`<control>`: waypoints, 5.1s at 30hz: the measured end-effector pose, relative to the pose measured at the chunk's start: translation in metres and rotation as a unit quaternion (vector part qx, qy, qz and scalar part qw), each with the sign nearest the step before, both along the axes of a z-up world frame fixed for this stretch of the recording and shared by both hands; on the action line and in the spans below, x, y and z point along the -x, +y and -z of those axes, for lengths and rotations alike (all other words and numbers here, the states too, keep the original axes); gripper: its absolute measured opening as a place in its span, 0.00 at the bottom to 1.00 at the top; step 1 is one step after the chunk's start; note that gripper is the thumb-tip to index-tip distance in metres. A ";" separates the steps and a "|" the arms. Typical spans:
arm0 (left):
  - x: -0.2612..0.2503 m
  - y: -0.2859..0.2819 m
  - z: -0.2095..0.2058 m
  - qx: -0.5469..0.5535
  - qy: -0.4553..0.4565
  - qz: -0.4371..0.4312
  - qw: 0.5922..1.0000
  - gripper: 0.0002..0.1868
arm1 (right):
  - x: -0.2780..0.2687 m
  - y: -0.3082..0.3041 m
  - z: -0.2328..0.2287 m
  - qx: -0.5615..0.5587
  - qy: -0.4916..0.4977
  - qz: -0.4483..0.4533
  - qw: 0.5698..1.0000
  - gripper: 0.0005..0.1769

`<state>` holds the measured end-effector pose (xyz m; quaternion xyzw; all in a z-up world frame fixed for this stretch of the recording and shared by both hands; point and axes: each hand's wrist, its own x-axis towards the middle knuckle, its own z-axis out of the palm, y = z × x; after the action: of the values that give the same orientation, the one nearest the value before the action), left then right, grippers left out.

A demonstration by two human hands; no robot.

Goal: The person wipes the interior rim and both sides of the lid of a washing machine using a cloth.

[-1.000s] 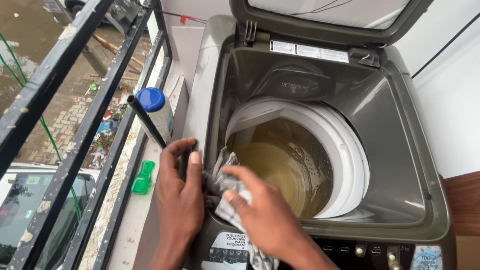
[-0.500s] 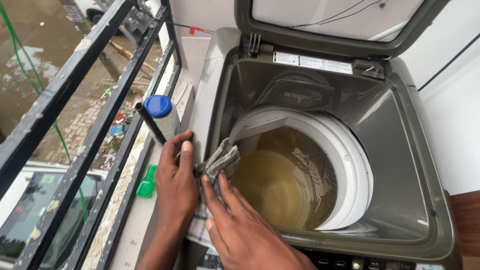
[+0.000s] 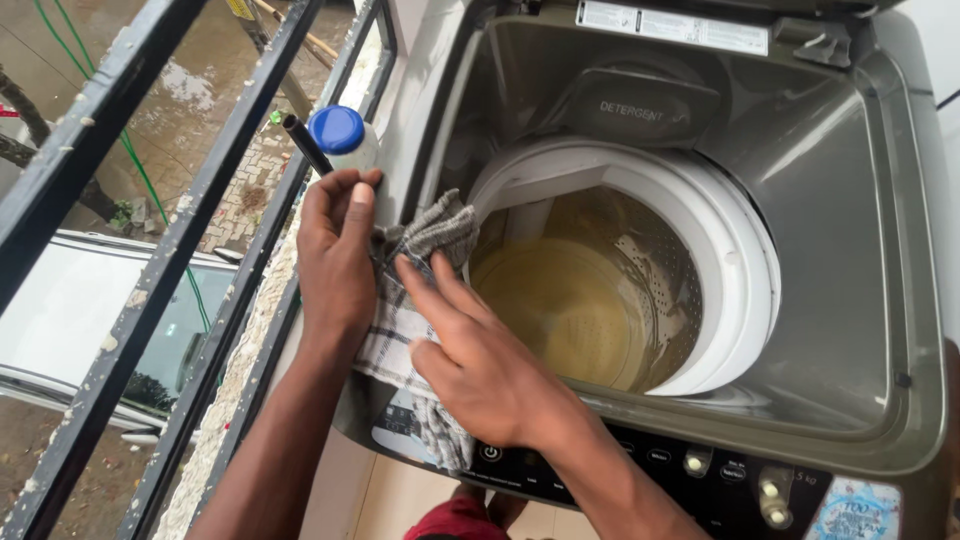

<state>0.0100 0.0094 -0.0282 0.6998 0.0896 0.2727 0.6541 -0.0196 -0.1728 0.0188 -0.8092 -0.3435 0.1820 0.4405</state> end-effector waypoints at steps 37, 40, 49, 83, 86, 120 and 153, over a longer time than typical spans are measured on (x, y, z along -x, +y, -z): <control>-0.053 0.016 -0.024 -0.099 0.169 0.029 0.980 0.35 | -0.155 0.044 0.008 -0.103 -0.025 0.376 0.920 0.35; -0.099 0.018 -0.026 -0.102 0.181 0.062 0.976 0.36 | -0.104 0.056 0.013 -0.077 -0.051 0.330 0.940 0.39; -0.110 0.015 -0.022 -0.116 0.136 0.062 0.982 0.31 | -0.097 0.084 0.022 0.021 -0.088 0.304 0.948 0.36; -0.108 0.012 -0.017 -0.187 0.119 0.058 0.973 0.26 | -0.183 0.045 0.061 0.124 0.096 0.412 0.898 0.18; -0.108 0.012 -0.016 -0.187 0.122 0.062 0.973 0.26 | -0.181 0.035 0.050 -0.011 0.149 0.458 0.876 0.26; -0.117 0.012 -0.012 -0.170 0.071 0.014 0.983 0.18 | -0.128 0.032 0.101 0.071 -0.162 0.092 0.980 0.37; -0.051 0.001 -0.019 -0.280 0.142 0.033 0.949 0.24 | -0.063 0.032 0.049 0.209 0.022 0.099 0.973 0.41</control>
<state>0.0608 0.0100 -0.0090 0.8887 0.0787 0.1630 0.4212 0.0435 -0.1413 -0.0302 -0.9091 -0.2061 0.2229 0.2853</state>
